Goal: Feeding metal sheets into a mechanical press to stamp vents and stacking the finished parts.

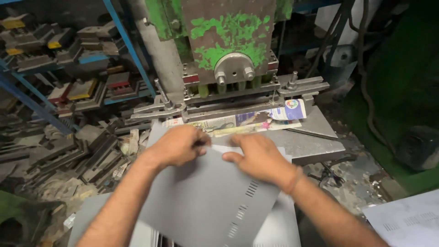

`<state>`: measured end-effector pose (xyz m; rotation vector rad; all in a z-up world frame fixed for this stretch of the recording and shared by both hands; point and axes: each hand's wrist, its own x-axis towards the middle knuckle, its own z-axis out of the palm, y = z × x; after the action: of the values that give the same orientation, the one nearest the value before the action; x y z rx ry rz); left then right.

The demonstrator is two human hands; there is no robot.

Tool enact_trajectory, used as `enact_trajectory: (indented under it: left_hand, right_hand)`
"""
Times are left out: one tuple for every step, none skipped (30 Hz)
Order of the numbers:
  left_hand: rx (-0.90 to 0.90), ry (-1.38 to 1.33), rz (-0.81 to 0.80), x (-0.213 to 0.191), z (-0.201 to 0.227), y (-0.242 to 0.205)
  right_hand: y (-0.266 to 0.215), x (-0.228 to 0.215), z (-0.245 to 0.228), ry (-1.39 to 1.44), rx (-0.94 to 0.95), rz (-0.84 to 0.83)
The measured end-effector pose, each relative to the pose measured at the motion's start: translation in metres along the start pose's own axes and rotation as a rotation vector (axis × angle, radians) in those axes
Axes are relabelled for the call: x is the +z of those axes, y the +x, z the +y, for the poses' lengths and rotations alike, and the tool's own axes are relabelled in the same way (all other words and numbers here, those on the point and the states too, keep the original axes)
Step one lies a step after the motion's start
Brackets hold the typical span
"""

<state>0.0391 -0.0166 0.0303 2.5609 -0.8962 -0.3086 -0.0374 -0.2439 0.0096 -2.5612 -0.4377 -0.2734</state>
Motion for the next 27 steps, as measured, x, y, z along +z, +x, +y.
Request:
enact_trajectory:
  left_hand:
    - [0.058, 0.088, 0.081, -0.001, 0.013, 0.002]
    - [0.056, 0.086, 0.080, 0.009, 0.000, 0.002]
    - [0.115, -0.063, 0.421, 0.019, -0.012, 0.004]
    - [0.174, -0.214, 0.761, 0.029, -0.025, 0.006]
    - [0.171, -0.222, 0.754, 0.042, -0.030, -0.009]
    - [0.110, -0.316, 0.834, 0.055, -0.035, -0.024]
    - [0.049, -0.408, 0.912, 0.067, -0.041, -0.038]
    - [0.047, -0.415, 0.905, 0.090, -0.039, -0.045]
    - [-0.239, -0.538, 0.792, 0.112, -0.037, -0.052]
    - [-0.521, -0.652, 0.661, 0.134, -0.035, -0.060]
    - [-0.523, -0.652, 0.659, 0.146, -0.031, -0.061]
    - [-0.588, -0.697, 0.560, 0.159, -0.026, -0.061]
    - [-0.651, -0.744, 0.461, 0.172, -0.020, -0.061]
    - [-0.652, -0.746, 0.460, 0.181, -0.027, -0.054]
    - [-0.586, -0.869, 0.540, 0.189, -0.033, -0.047]
    - [-0.517, -0.991, 0.619, 0.198, -0.039, -0.040]
    - [-0.515, -0.995, 0.618, 0.195, -0.049, -0.031]
    - [-0.447, -1.099, 0.669, 0.192, -0.058, -0.023]
    - [-0.375, -1.201, 0.720, 0.188, -0.067, -0.014]
    - [-0.371, -1.204, 0.721, 0.176, -0.063, -0.015]
    - [-0.405, -1.221, 0.693, 0.163, -0.060, -0.018]
    - [-0.439, -1.238, 0.665, 0.150, -0.056, -0.020]
    - [-0.428, -1.235, 0.661, 0.155, -0.053, -0.023]
    - [-0.456, -1.212, 0.668, 0.160, -0.050, -0.027]
    - [-0.485, -1.186, 0.681, 0.163, -0.048, -0.032]
    - [-0.476, -1.181, 0.684, 0.166, -0.053, -0.022]
    - [-0.452, -1.212, 0.696, 0.171, -0.057, -0.017]
  right_hand:
    - [0.002, -0.003, -0.003, 0.203, 0.287, -0.274]
    - [-0.004, 0.013, 0.014, 0.203, 0.286, -0.276]
    - [-0.009, 0.028, 0.032, 0.311, 0.355, -0.114]
    - [-0.014, 0.043, 0.051, 0.416, 0.420, 0.050]
    - [-0.023, 0.060, 0.079, 0.414, 0.429, 0.044]
    - [-0.032, 0.078, 0.107, 0.423, 0.520, 0.139]
    - [-0.040, 0.095, 0.136, 0.429, 0.608, 0.238]
    - [-0.052, 0.082, 0.129, 0.426, 0.617, 0.235]
    - [-0.062, 0.069, 0.122, 0.521, 0.710, 0.262]
    - [-0.072, 0.056, 0.114, 0.616, 0.803, 0.287]
    - [-0.078, 0.060, 0.128, 0.617, 0.805, 0.286]
    - [-0.084, 0.063, 0.141, 0.733, 0.783, 0.344]
    - [-0.090, 0.065, 0.156, 0.846, 0.757, 0.402]
    - [-0.084, 0.062, 0.158, 0.844, 0.758, 0.400]
    - [-0.079, 0.059, 0.159, 0.907, 0.827, 0.407]
    - [-0.074, 0.055, 0.160, 0.970, 0.896, 0.413]
    - [-0.067, 0.055, 0.163, 0.966, 0.896, 0.415]
    - [-0.061, 0.053, 0.166, 0.961, 0.905, 0.353]
    - [-0.054, 0.052, 0.169, 0.957, 0.910, 0.293]
    - [-0.052, 0.054, 0.167, 0.953, 0.909, 0.295]
    - [-0.050, 0.057, 0.165, 0.942, 0.828, 0.301]
    - [-0.048, 0.059, 0.163, 0.930, 0.747, 0.306]
    - [-0.051, 0.059, 0.160, 0.931, 0.743, 0.318]
    - [-0.053, 0.059, 0.157, 0.936, 0.737, 0.348]
    - [-0.053, 0.060, 0.153, 0.944, 0.727, 0.374]
    - [-0.048, 0.059, 0.159, 0.948, 0.719, 0.382]
    - [-0.045, 0.059, 0.163, 0.895, 0.731, 0.374]
